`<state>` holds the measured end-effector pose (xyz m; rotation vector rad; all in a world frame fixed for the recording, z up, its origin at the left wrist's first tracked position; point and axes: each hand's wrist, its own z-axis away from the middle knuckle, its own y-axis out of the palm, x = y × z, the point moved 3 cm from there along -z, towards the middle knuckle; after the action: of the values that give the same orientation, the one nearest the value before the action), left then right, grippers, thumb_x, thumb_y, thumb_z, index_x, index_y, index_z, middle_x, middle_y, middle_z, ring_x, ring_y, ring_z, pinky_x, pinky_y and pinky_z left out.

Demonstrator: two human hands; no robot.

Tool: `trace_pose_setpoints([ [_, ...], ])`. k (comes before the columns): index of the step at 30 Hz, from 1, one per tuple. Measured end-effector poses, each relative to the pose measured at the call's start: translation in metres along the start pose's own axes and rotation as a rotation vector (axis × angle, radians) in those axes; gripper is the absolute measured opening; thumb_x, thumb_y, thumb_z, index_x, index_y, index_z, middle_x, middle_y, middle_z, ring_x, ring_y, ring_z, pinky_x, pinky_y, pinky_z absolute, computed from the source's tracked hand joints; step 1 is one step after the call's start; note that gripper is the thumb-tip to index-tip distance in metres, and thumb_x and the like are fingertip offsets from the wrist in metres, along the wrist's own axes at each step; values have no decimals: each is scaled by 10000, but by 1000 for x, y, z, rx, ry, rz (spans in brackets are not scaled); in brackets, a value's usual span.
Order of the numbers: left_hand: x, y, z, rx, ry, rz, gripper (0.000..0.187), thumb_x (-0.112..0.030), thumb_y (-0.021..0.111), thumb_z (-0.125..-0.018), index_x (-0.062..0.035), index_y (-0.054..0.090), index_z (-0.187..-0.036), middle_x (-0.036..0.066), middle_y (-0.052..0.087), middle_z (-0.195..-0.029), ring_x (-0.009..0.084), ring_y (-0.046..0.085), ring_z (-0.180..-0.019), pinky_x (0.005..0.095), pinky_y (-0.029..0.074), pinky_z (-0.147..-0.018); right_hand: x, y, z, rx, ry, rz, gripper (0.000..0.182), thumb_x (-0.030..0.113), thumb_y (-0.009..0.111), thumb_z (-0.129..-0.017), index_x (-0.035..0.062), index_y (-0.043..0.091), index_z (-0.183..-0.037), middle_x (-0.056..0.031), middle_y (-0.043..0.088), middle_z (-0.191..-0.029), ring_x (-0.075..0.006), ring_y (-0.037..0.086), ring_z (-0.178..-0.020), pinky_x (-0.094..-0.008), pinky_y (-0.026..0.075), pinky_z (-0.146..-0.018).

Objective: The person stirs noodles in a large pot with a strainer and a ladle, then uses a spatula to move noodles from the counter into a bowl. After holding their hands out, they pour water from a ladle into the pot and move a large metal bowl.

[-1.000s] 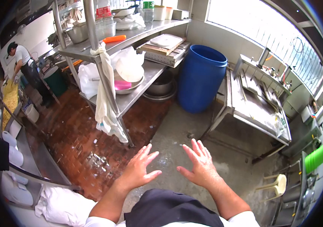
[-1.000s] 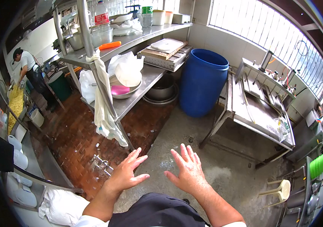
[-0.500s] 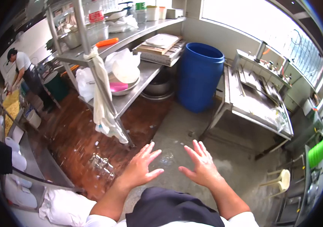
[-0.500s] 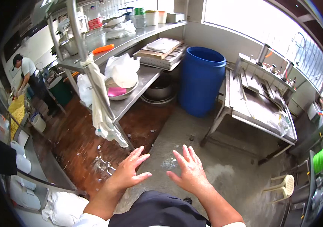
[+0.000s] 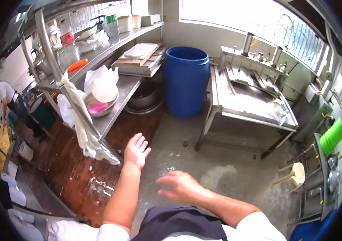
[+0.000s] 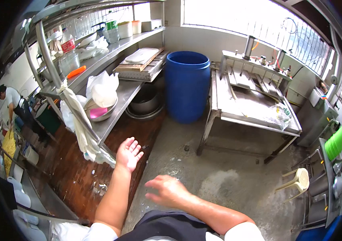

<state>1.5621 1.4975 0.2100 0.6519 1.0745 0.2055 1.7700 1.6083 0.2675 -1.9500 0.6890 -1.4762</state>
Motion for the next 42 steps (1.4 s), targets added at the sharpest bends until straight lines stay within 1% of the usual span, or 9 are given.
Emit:
trace_pose_setpoints([
  [1, 6, 2, -20, -103, -170, 333, 574, -433, 557, -940, -104, 477, -1404, 166, 238, -1623, 346, 235, -1492, 527, 227, -1185, 8, 4, -2, 63, -7, -60, 422, 344, 740, -840, 125, 674, -1195, -157, 667, -1120, -354, 636, -1071, -458, 522, -935],
  [4, 20, 19, -54, -155, -118, 423, 552, -449, 518, -948, -93, 477, -1368, 181, 193, -1637, 367, 139, -1526, 539, 158, -1212, 13, 17, -7, 141, -13, -258, 540, 336, 751, -835, 79, 598, -1284, -154, 665, -1119, -328, 630, -1093, -435, 506, -958],
  [8, 18, 39, -65, -134, -121, 482, 539, -470, 561, -912, -92, 522, -1295, 178, 266, -1597, 370, 243, -1482, 537, 195, -1204, 8, 9, 4, 201, 18, -439, 588, 353, 763, -832, 45, 574, -1296, -147, 664, -1135, -298, 632, -1109, -417, 497, -971],
  [12, 22, 54, -67, -143, -143, 507, 544, -483, 550, -914, -91, 526, -1291, 178, 265, -1599, 369, 234, -1488, 529, 197, -1205, -1, 6, 6, 97, 7, -563, 714, 381, 771, -827, 65, 478, -1396, -177, 651, -1193, -299, 621, -1156, -421, 482, -996],
  [17, 14, 33, -61, -189, -121, 567, 543, -498, 514, -931, -84, 527, -1283, 175, 268, -1598, 365, 222, -1494, 528, 195, -1207, 13, 18, -4, 199, 15, -479, 760, 394, 779, -805, 66, 454, -1409, -192, 655, -1172, -318, 630, -1143, -425, 488, -986],
  [24, -63, -85, -44, -256, -28, 729, 556, -514, 505, -935, -79, 529, -1280, 181, 317, -1557, 390, 297, -1442, 555, 263, -1166, 74, 86, -81, 336, -12, -372, 781, 418, 766, -785, 41, 429, -1381, -149, 685, -1082, -305, 674, -1013, -405, 522, -908],
  [32, -206, -364, 60, -525, 326, 922, 720, -569, 494, -915, -111, 427, -1467, 126, 290, -1600, 308, 254, -1484, 502, 216, -1192, 208, 258, -186, 723, -181, -587, 782, 420, 770, -776, 63, 431, -1384, -178, 690, -1062, -323, 695, -956, -414, 542, -874],
  [39, -271, -504, 104, -667, 540, 1025, 701, -582, 483, -924, -92, 464, -1425, 136, 338, -1554, 309, 316, -1437, 508, 261, -1165, 267, 359, -266, 968, -444, -474, 795, 441, 775, -792, 54, 424, -1392, -174, 674, -1072, -306, 681, -997, -418, 538, -873],
  [42, -294, -562, 98, -732, 575, 1113, 790, -588, 489, -901, -87, 381, -1502, 136, 280, -1593, 307, 267, -1472, 493, 208, -1196, 281, 403, -318, 1010, -367, -561, 782, 461, 781, -802, 39, 453, -1373, -181, 668, -1117, -298, 660, -1076, -411, 518, -929],
])
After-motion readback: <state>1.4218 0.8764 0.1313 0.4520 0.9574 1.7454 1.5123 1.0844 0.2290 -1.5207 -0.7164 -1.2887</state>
